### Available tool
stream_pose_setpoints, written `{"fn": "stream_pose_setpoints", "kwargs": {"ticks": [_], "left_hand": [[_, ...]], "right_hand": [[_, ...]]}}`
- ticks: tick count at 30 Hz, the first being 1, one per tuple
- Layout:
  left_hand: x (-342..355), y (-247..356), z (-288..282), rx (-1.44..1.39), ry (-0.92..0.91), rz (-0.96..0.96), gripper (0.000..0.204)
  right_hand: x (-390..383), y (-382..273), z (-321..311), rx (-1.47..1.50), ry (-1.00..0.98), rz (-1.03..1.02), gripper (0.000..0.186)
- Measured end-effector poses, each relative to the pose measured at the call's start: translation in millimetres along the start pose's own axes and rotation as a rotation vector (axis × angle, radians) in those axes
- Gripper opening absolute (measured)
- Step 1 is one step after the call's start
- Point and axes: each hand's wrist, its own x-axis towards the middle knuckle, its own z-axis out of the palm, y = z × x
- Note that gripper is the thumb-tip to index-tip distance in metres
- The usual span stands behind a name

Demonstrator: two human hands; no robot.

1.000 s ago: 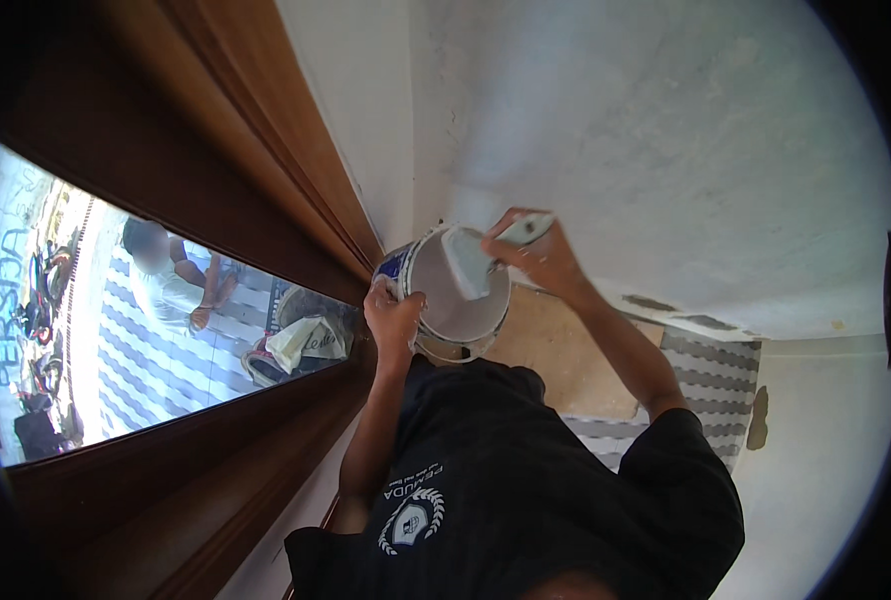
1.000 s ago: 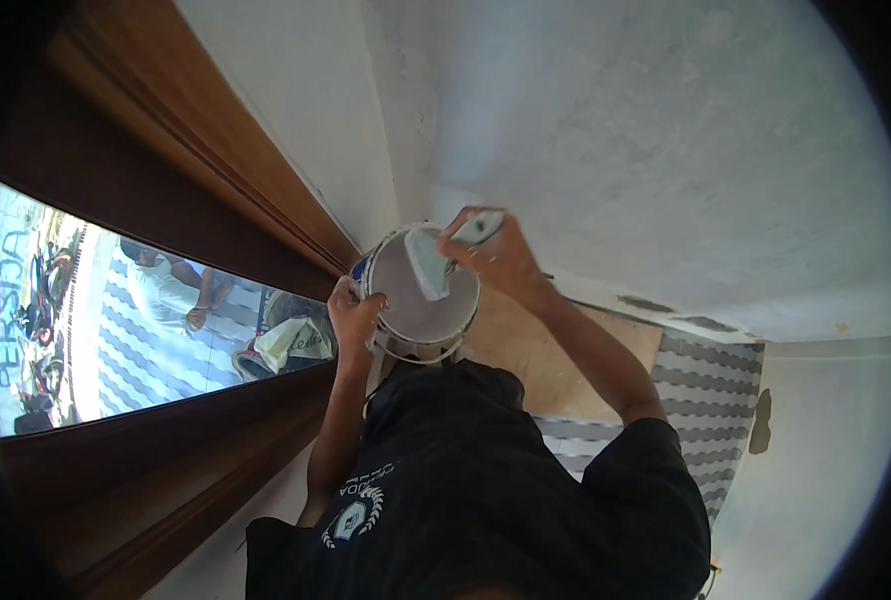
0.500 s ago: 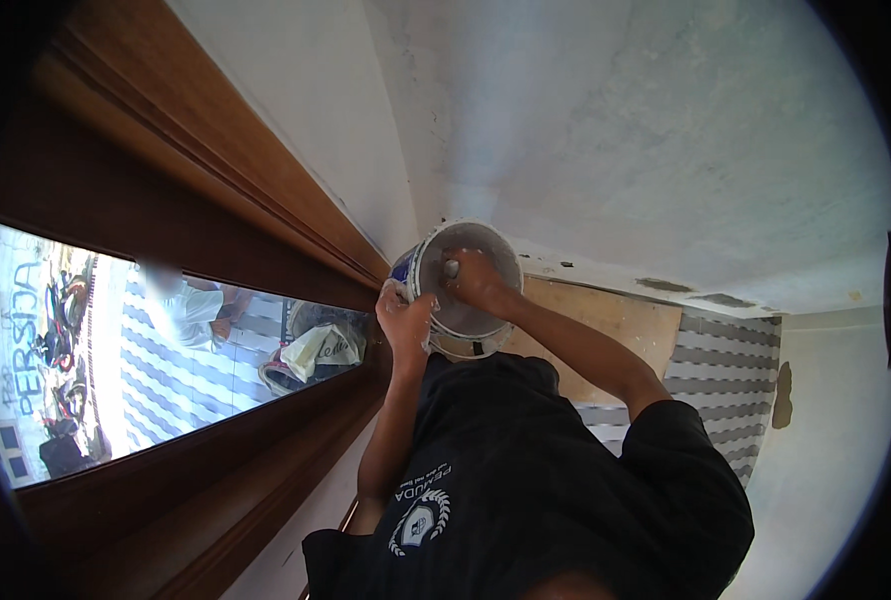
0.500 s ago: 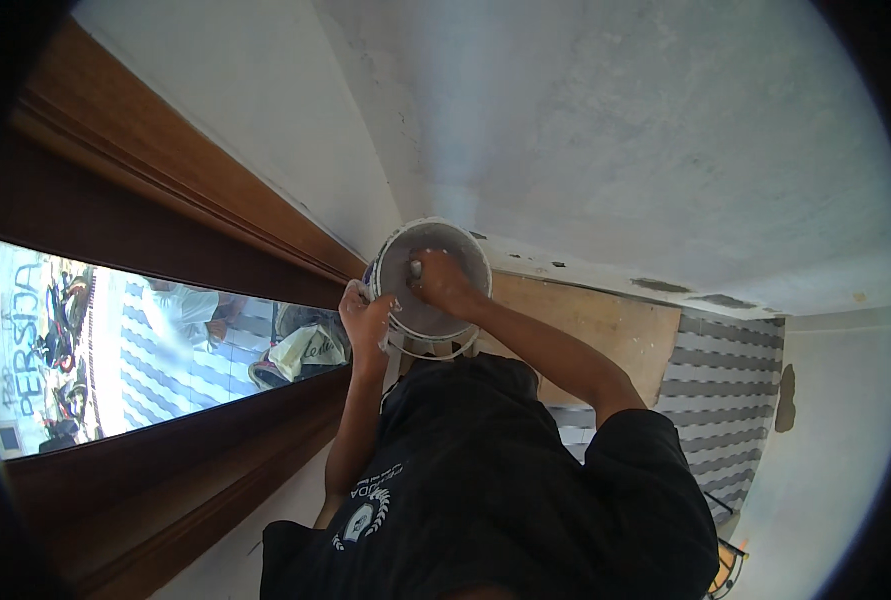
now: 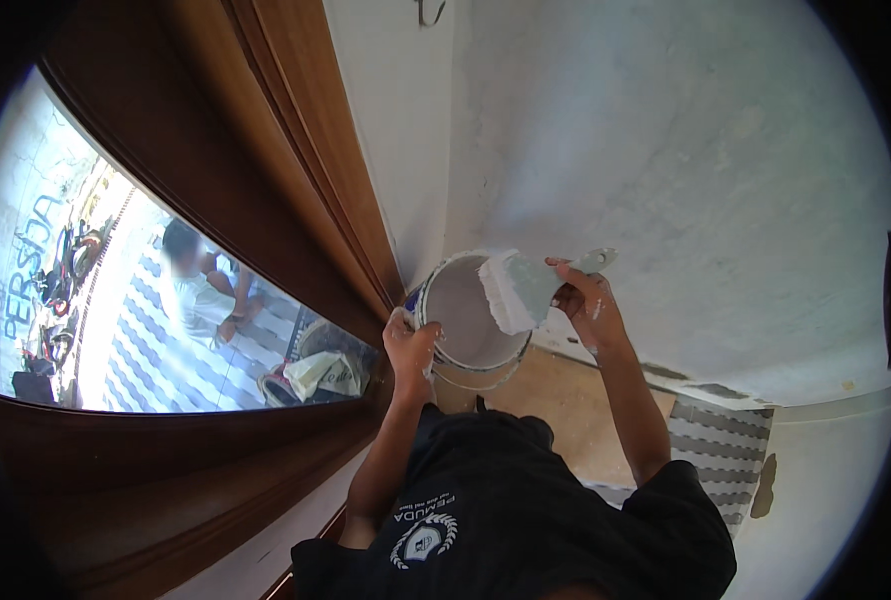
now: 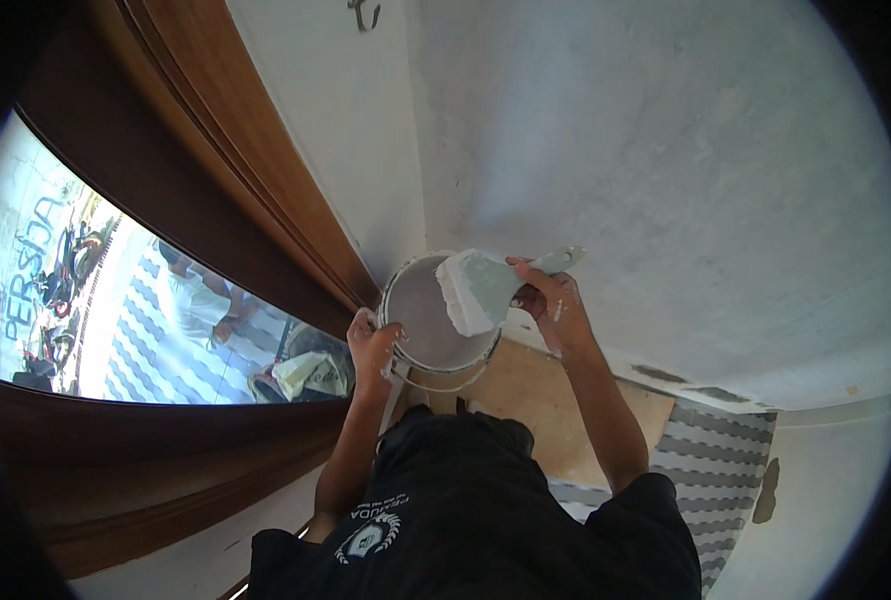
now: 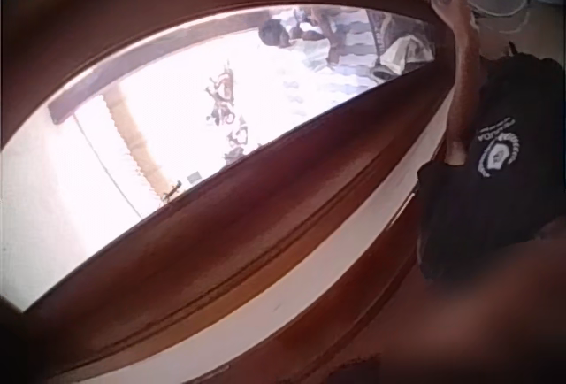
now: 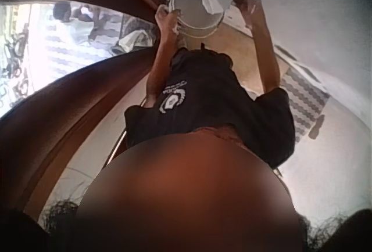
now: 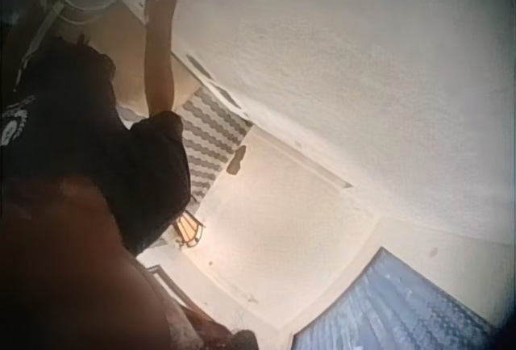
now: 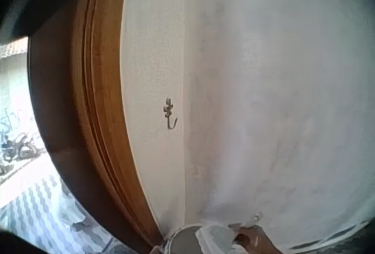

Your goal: Apply white paint to the ceiling using a paint scraper or broad knife while holding a bucket.

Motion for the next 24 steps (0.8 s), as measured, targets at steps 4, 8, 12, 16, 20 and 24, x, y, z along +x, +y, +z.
{"fn": "stream_pose_setpoints", "kwargs": {"ticks": [4, 8, 12, 16, 20, 24], "left_hand": [[-7, 11, 4, -0.050, -0.010, 0.021, 0.016], [-14, 14, 4, -0.066, -0.019, 0.068, 0.016], [-7, -10, 1, -0.013, -0.019, 0.000, 0.022], [-11, -7, 3, -0.026, -0.001, 0.027, 0.024], [-12, -11, 3, -0.080, -0.001, -0.017, 0.025], [-14, -2, 0, -0.063, 0.023, -0.055, 0.026]], "right_hand": [[-8, -27, 12, 0.169, -0.046, -0.003, 0.031], [-5, -76, 28, 0.149, -0.061, -0.150, 0.031], [14, -170, 51, -0.064, -0.033, -0.654, 0.025], [20, -271, 124, -0.326, -0.042, -1.209, 0.025], [60, -338, 164, -0.548, -0.050, -1.521, 0.025], [77, -351, 192, -0.906, 0.095, -1.619, 0.026]]}}
